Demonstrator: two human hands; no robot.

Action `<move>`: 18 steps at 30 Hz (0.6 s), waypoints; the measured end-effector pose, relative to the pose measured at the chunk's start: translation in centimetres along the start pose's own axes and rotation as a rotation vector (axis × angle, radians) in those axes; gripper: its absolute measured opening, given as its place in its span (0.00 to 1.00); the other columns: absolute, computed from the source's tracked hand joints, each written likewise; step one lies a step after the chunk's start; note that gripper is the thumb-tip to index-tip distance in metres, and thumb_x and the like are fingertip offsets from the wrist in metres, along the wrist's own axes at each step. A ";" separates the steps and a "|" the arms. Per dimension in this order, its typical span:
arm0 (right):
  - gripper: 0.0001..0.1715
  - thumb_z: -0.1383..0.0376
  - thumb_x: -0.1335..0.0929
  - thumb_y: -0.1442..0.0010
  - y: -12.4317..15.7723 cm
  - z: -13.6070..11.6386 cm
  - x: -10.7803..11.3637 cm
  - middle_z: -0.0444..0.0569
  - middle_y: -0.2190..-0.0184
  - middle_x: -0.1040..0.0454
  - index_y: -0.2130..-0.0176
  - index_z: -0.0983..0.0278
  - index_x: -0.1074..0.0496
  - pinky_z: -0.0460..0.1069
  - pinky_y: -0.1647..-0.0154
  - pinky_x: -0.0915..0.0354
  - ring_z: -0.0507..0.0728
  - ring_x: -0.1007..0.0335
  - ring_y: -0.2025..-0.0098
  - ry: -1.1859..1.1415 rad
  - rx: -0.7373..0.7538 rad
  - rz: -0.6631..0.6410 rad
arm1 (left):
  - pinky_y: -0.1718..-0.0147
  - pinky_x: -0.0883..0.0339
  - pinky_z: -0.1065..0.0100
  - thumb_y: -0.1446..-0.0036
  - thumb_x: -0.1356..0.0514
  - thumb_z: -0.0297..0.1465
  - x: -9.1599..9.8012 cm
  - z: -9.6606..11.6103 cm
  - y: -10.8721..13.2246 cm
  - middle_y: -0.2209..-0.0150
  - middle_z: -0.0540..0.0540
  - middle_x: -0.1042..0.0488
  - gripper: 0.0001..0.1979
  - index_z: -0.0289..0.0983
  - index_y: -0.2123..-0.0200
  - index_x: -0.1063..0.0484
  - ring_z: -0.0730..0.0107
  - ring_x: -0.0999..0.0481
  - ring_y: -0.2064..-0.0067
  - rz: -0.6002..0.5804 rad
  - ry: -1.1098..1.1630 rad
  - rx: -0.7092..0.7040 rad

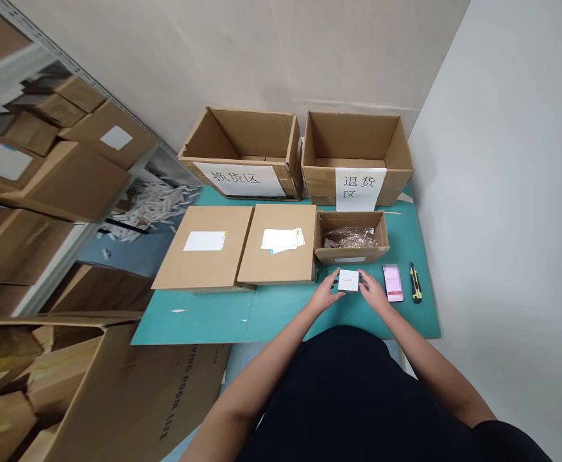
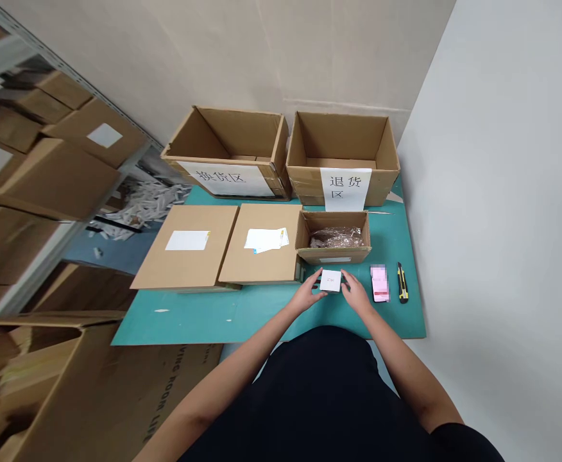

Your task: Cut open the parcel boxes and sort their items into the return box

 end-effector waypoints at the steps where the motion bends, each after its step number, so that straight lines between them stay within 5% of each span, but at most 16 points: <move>1: 0.33 0.65 0.36 0.37 0.1 -0.5 0.3 0.50 0.36 0.32 0.34 0.53 0.35 0.61 0.36 0.35 0.61 0.34 0.36 0.025 0.033 0.006 | 0.45 0.30 0.54 0.52 0.31 0.29 0.1 0.0 -0.1 0.33 0.38 0.37 0.46 0.45 0.31 0.45 0.54 0.26 0.42 -0.003 0.011 -0.003; 7: 0.27 0.67 0.34 0.36 -0.1 -3.3 1.2 0.48 0.35 0.33 0.40 0.53 0.29 0.65 0.28 0.47 0.64 0.43 0.31 0.207 0.284 -0.118 | 0.40 0.34 0.53 0.52 0.32 0.30 0.1 0.3 -0.3 0.33 0.40 0.36 0.46 0.44 0.30 0.45 0.53 0.31 0.37 -0.041 0.028 -0.045; 18: 0.29 0.72 0.30 0.43 -1.9 -3.6 0.8 0.56 0.35 0.33 0.42 0.60 0.27 0.68 0.31 0.44 0.69 0.41 0.32 0.443 0.387 -0.321 | 0.38 0.37 0.49 0.51 0.31 0.32 -0.3 -0.4 -0.5 0.32 0.38 0.38 0.44 0.42 0.32 0.44 0.51 0.33 0.35 -0.040 -0.012 -0.082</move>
Point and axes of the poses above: each hand's wrist, its own y-axis away from the middle knuckle, its own x-axis out of the back of the hand, z = x × y, the point moved 1 cm from there along -y, towards the middle knuckle
